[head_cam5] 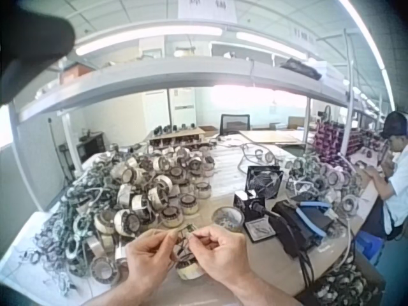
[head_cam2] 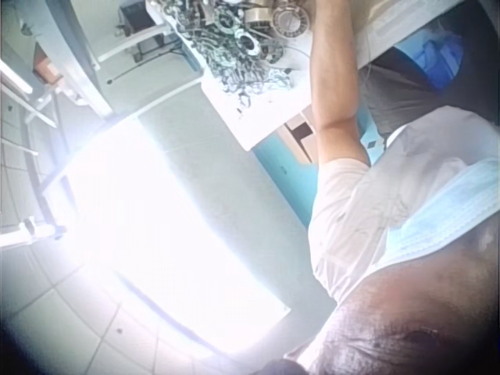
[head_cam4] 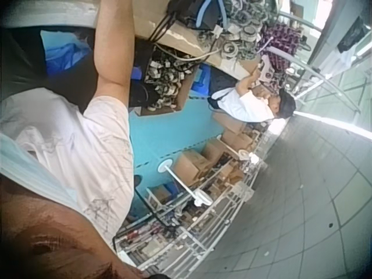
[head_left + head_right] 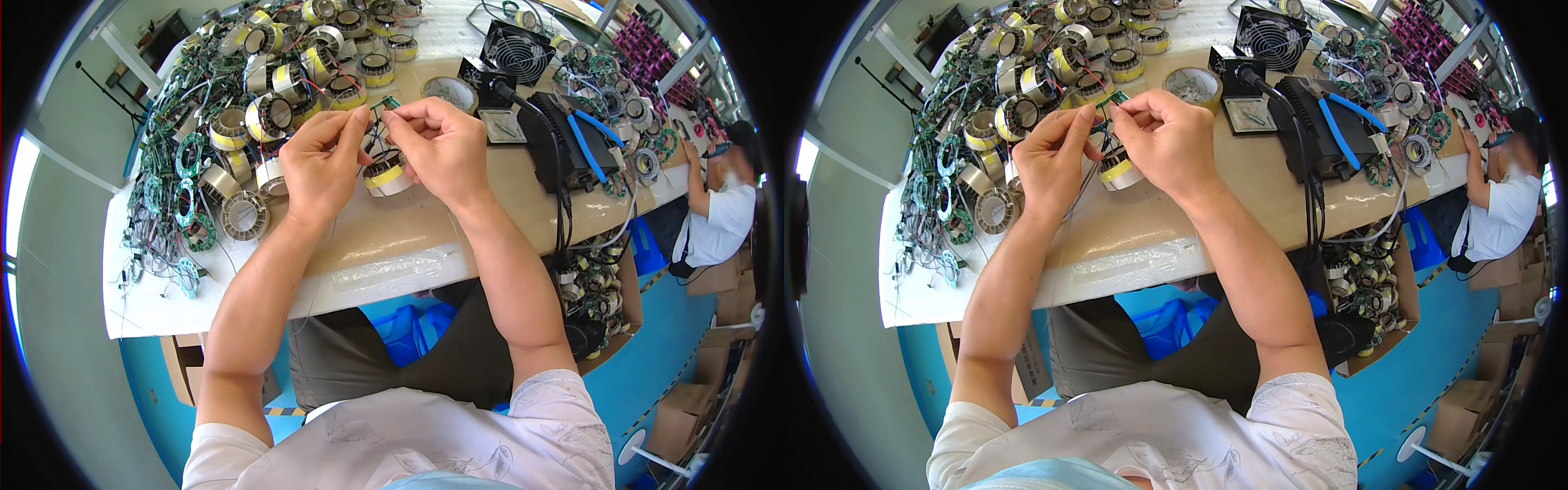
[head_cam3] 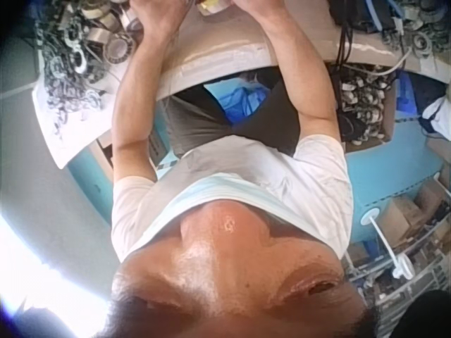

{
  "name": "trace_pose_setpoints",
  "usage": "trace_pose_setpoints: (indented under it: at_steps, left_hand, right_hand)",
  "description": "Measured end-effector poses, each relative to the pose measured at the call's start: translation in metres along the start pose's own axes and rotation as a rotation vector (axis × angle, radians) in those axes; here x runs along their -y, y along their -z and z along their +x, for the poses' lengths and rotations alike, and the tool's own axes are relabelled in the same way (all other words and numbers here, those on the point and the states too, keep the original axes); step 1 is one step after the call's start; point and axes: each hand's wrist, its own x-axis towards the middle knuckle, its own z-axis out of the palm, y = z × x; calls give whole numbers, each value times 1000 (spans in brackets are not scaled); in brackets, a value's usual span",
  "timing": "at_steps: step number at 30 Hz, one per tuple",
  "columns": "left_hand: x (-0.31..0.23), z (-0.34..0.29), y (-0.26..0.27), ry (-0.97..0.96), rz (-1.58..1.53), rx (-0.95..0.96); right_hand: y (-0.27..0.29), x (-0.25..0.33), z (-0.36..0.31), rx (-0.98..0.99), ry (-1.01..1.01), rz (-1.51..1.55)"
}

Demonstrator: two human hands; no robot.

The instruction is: Soldering components onto small circular circuit boards at a workbench.

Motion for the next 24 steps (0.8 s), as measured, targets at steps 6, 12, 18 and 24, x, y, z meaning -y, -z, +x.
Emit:
trace_pose_setpoints:
  at_steps: [6, 12, 18, 24]
  left_hand:
    - [0, -1, -1, -20, 7, 7]
    - [-3, -1, -2, -31, -1, 11]
    - [0, -1, 0, -47, 39, 23]
    - [-3, 14, 8, -781, 446, 2]
  right_hand:
    - [0, 2, 0, -14, 26, -54]
    - [0, 3, -1, 10, 23, -36]
    - [0, 7, -1, 43, 5, -24]
    - [5, 4, 3, 52, 94, 72]
